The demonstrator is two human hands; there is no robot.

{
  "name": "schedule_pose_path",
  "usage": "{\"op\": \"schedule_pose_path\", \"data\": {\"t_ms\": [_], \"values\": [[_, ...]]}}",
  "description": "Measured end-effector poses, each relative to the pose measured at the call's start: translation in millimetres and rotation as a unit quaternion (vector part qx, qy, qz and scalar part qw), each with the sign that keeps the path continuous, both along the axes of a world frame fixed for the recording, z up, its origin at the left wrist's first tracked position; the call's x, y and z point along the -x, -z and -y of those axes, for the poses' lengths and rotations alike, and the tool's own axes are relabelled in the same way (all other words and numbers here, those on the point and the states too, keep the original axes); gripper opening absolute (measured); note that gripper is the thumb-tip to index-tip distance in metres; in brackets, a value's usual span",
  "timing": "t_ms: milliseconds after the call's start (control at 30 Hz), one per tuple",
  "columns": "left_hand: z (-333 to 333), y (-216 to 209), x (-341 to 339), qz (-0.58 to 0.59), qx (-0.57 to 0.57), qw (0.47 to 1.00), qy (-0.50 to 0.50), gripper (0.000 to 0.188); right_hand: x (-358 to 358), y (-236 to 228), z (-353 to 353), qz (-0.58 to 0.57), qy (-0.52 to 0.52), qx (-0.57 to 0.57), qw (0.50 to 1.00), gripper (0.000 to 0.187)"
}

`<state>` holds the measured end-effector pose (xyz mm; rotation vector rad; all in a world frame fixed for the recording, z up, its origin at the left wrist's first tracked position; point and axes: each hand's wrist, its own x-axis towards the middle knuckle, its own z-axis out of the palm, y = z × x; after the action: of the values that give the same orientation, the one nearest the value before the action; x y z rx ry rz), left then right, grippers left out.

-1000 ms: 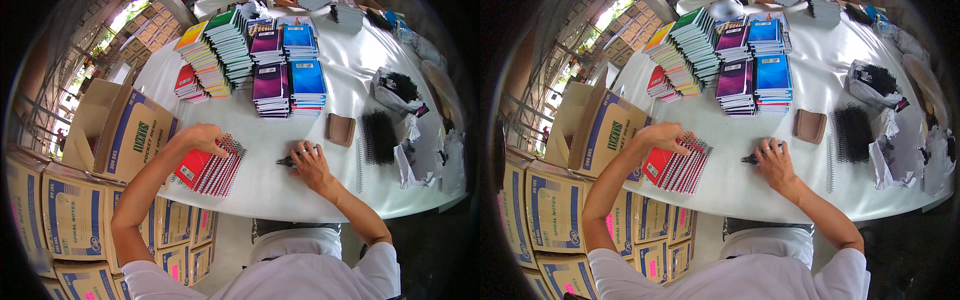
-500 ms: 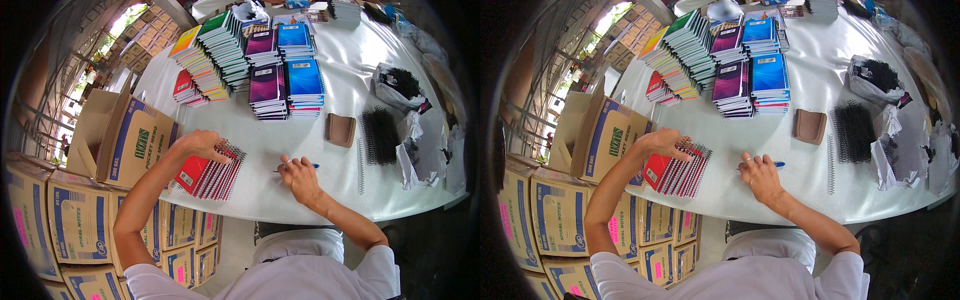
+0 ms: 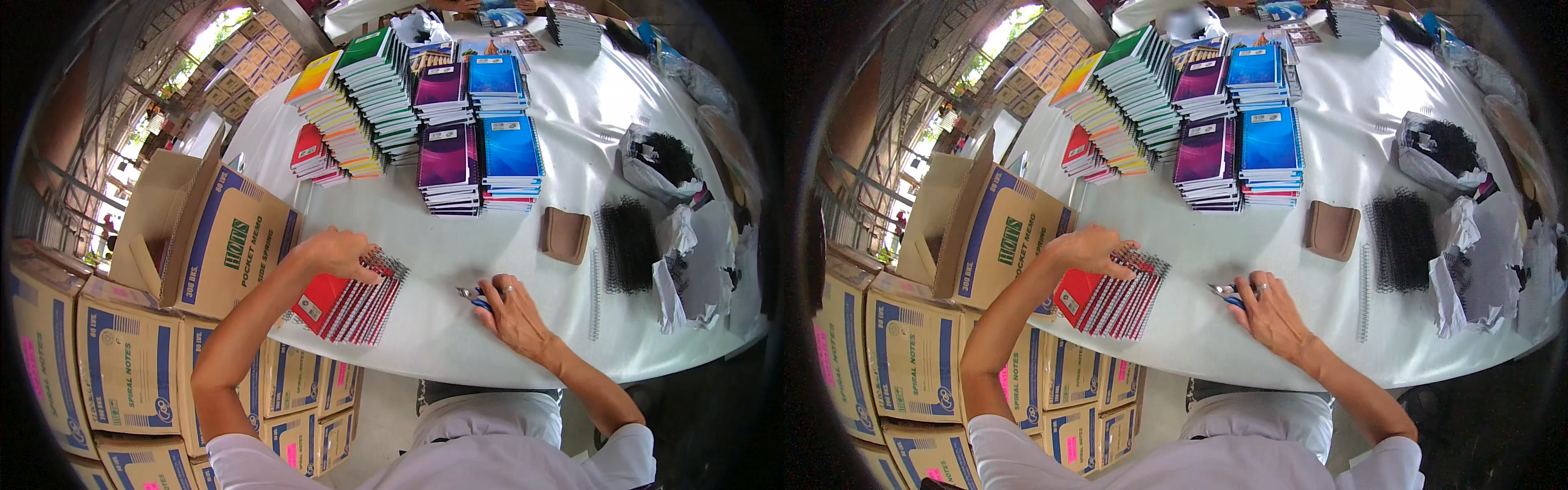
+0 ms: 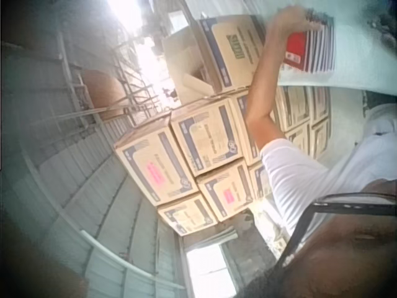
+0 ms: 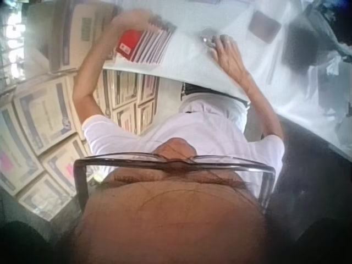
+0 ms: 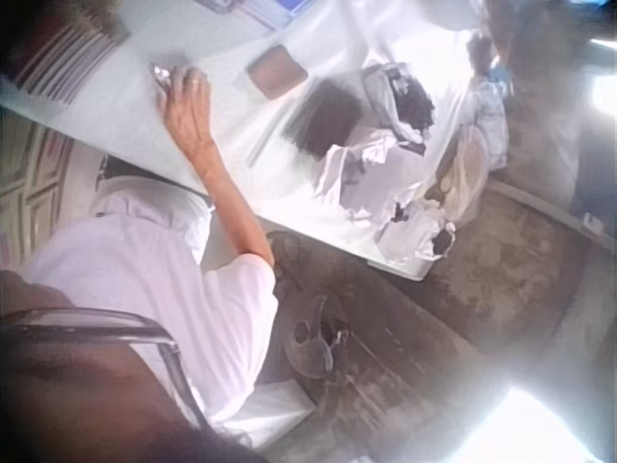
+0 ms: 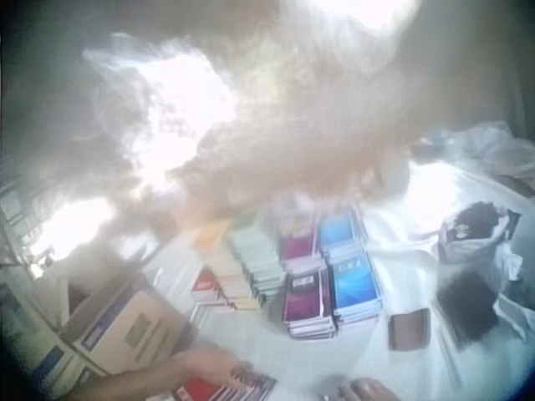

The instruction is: The person cuts the ends of metal spiral coils on a stack of notebooks using pliers, organizes the notebooks into smaller stacks by color, and places the stacks into a cardboard box.

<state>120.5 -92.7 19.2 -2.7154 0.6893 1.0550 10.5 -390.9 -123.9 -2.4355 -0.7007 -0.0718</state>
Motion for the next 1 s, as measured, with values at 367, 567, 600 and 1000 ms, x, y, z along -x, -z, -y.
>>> {"op": "schedule_pose_path", "data": {"t_ms": [367,567,600,1000], "values": [[4.0,-20.3,-2.8,-0.057,0.206,0.972,-0.100,0.063,-7.4,-19.2,-101.4,-0.555,-0.154,-0.444,0.686,0.061],[19.6,-29.1,-10.7,-0.108,0.270,0.950,-0.115,0.061,-17.0,-33.0,-114.0,-0.669,-0.151,-0.453,0.570,0.079],[17.3,-24.8,-10.8,-0.140,0.288,0.935,-0.150,0.063,-18.0,-37.4,-114.5,-0.673,-0.155,-0.453,0.564,0.080],[15.0,-12.1,-13.0,-0.172,0.290,0.924,-0.180,0.069,-29.2,-42.0,-127.4,-0.717,-0.153,-0.486,0.477,0.072]]}}
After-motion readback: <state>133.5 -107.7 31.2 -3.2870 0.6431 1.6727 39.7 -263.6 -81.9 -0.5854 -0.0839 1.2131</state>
